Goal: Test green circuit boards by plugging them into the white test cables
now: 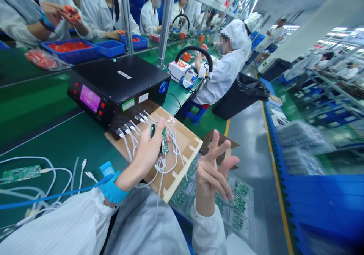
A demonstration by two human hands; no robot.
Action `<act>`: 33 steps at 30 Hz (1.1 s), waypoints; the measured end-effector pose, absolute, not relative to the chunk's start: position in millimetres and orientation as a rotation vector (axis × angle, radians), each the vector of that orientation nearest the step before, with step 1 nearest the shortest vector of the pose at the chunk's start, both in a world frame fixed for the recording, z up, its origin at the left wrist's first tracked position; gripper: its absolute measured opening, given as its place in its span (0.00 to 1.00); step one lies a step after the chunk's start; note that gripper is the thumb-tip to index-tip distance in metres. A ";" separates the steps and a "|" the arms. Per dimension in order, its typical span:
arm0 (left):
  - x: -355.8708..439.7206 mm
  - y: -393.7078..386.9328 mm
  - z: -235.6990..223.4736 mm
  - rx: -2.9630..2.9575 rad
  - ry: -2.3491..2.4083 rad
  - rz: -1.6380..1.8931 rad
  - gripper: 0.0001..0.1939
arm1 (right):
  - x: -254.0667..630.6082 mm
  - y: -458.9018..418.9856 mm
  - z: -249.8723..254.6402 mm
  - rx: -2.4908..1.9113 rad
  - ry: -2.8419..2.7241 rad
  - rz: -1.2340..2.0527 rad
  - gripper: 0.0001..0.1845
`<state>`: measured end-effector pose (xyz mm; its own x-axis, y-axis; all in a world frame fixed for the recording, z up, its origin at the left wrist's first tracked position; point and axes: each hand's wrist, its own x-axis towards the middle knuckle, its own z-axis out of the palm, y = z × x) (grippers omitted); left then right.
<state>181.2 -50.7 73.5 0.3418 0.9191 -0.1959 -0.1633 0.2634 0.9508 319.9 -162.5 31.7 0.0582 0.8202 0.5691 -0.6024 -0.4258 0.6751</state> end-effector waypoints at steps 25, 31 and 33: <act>165.4 -86.9 76.9 1.371 0.829 0.673 0.27 | 263.2 -165.4 16.8 -0.903 -0.552 1.343 0.26; 151.8 -95.7 71.4 1.485 0.841 0.430 0.29 | 268.5 -185.5 9.0 -0.727 -0.562 1.579 0.26; 147.4 -95.9 70.6 1.586 0.897 0.363 0.34 | 273.8 -197.4 -1.4 -0.690 -0.540 1.629 0.26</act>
